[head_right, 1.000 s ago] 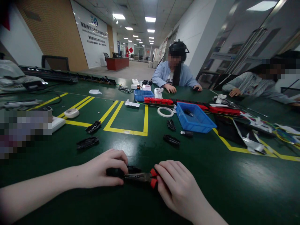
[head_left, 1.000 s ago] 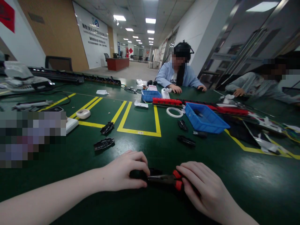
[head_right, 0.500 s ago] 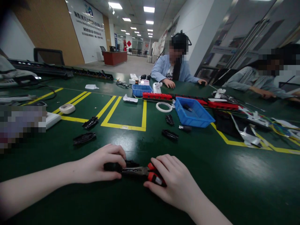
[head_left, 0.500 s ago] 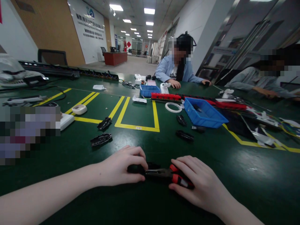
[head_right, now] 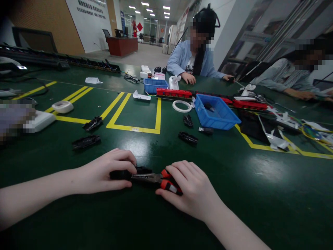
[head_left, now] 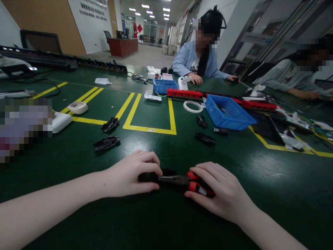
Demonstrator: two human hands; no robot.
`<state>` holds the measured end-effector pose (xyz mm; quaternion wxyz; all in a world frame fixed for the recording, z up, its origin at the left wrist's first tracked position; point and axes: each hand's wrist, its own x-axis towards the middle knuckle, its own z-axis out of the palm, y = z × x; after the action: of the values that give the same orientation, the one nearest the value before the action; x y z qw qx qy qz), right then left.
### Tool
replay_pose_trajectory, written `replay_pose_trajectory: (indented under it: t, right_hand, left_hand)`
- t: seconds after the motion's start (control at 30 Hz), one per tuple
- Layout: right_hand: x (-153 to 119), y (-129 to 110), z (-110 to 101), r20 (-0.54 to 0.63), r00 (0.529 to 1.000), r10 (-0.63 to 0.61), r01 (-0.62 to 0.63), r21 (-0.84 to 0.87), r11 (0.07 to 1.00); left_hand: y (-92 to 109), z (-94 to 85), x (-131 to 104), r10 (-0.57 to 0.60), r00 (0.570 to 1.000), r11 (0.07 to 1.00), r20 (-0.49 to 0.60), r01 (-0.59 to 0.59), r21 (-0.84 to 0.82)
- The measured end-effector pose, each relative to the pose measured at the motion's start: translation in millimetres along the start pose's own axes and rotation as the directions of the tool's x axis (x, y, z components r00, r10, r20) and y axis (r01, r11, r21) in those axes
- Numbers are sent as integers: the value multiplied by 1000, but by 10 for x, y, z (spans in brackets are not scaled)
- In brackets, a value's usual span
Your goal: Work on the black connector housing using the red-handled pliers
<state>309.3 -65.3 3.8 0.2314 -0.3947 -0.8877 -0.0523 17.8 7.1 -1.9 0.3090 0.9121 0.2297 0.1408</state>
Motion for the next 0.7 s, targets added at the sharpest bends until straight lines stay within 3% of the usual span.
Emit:
replay_pose_trajectory:
  t: [0.57,0.7]
  right_hand:
    - [-81,62,54,-4,1000,-11,11,-29,1000]
    - [-61,44,35,-3,1000,-15,15,-43,999]
  left_hand:
    - [0,26,-8,49,998,996,-35,-46,71]
    - [85,5,-41,143,979,989,-146,-135,63]
